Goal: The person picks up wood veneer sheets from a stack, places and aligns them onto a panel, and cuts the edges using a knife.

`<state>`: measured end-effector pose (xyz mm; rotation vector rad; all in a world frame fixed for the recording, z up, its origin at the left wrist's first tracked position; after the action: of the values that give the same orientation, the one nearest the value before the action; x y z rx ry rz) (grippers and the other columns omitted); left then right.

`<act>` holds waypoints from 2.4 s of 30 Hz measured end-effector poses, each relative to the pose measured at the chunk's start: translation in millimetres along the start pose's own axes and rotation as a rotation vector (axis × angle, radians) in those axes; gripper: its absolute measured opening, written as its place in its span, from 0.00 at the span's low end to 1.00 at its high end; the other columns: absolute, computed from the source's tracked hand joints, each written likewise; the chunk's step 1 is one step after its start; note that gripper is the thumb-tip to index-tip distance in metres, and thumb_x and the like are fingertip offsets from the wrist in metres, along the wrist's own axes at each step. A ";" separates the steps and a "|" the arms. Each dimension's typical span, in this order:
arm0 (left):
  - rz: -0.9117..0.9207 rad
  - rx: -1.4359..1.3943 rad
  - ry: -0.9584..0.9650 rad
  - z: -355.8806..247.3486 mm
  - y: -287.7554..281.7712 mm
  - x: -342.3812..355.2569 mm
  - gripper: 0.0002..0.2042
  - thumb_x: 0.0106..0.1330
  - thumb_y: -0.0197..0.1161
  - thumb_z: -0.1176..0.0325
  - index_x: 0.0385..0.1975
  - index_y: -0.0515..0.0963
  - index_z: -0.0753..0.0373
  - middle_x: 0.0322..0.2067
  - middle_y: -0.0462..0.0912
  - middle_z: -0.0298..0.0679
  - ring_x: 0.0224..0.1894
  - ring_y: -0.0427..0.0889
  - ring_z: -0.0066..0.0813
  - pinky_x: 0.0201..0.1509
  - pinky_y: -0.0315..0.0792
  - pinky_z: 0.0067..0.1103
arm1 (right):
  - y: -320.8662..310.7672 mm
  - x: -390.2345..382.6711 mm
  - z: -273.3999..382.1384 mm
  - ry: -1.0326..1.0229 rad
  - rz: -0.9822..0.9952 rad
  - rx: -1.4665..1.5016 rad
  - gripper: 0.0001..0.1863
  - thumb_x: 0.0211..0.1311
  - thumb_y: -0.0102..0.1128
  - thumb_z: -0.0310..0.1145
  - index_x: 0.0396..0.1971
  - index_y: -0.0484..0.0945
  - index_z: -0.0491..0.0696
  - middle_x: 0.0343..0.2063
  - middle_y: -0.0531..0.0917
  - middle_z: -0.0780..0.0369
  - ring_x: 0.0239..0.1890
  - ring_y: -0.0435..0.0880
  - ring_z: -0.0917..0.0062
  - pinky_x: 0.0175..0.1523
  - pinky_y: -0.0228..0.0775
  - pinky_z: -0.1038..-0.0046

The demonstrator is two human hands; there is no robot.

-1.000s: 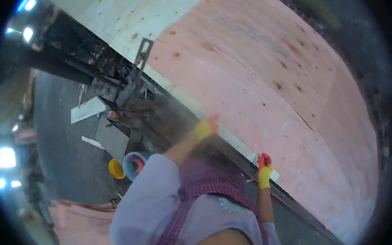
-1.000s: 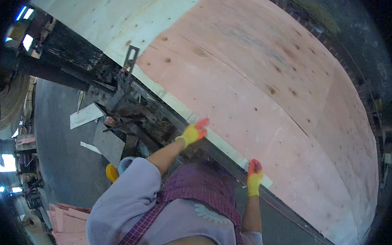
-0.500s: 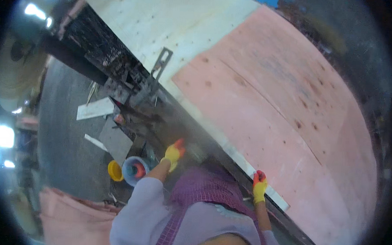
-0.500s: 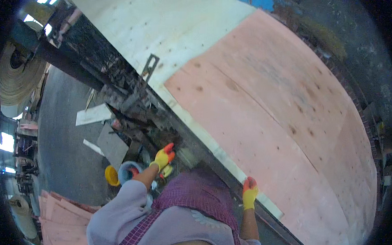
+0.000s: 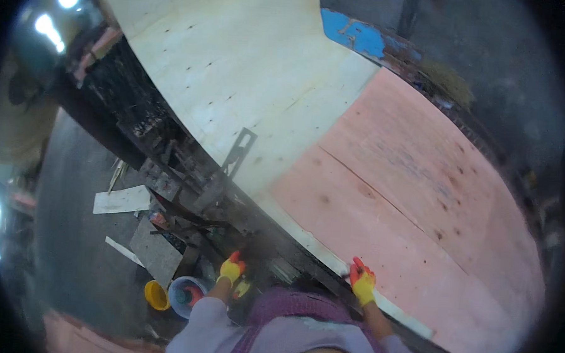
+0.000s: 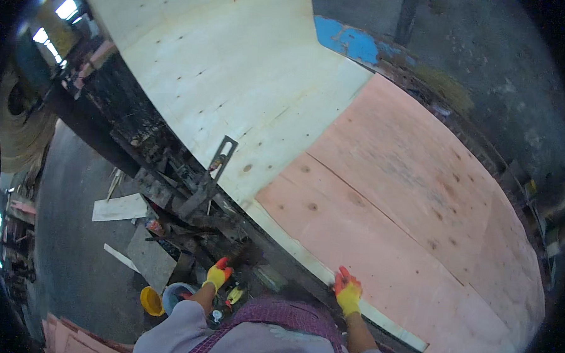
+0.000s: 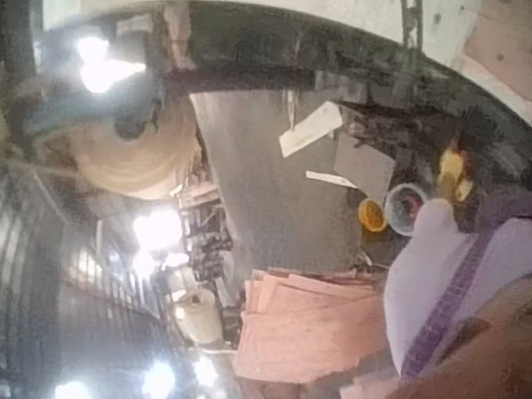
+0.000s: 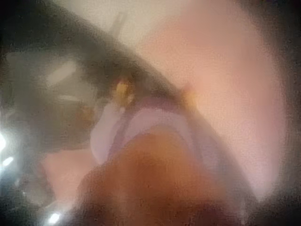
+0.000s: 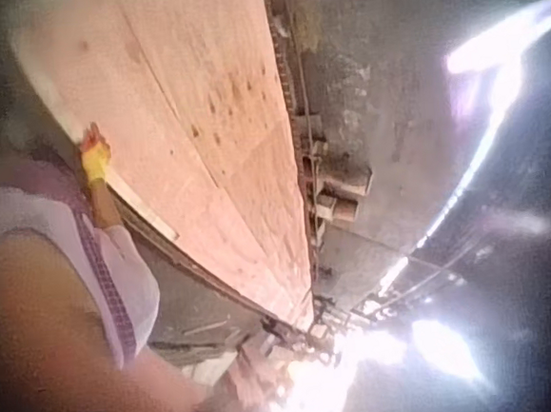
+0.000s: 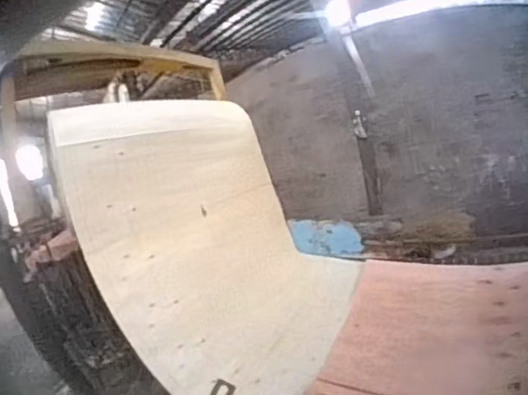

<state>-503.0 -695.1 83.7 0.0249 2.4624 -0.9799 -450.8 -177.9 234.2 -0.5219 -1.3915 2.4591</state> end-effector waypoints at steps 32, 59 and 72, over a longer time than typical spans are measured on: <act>-0.307 -0.701 -0.481 289.1 -243.1 137.9 0.27 0.52 0.59 0.79 0.56 0.67 0.57 0.49 0.71 0.38 0.43 0.72 0.25 0.47 0.66 0.21 | 394.7 440.2 631.9 -0.373 -0.111 0.226 0.11 0.53 0.55 0.37 0.33 0.78 0.49 0.26 0.80 0.54 0.31 0.78 0.60 0.39 0.68 0.61; 0.051 -0.988 -0.095 137.5 -344.7 529.5 0.20 0.62 0.49 0.79 0.55 0.66 0.68 0.53 0.71 0.39 0.55 0.68 0.27 0.54 0.62 0.16 | 412.8 465.9 523.8 0.286 0.726 0.984 0.16 0.57 0.52 0.43 0.28 0.79 0.45 0.21 0.78 0.65 0.19 0.72 0.84 0.22 0.62 0.83; -0.319 0.775 0.673 -167.8 -390.2 801.7 0.31 0.54 0.51 0.64 0.62 0.56 0.54 0.61 0.57 0.49 0.62 0.56 0.55 0.59 0.57 0.40 | 475.2 234.4 522.7 0.346 0.382 0.828 0.16 0.55 0.47 0.35 0.38 0.78 0.43 0.32 0.81 0.59 0.27 0.76 0.76 0.31 0.67 0.76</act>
<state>-1356.7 -1002.3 82.4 0.2616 2.4880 -2.3287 -914.0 -723.9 31.0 -0.9825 -0.0923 2.7414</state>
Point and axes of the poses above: each hand's wrist, its own x-axis towards the middle knuckle, its own y-axis out of the palm, z = x × y, the point moved 8 cm from there along x, towards the middle knuckle
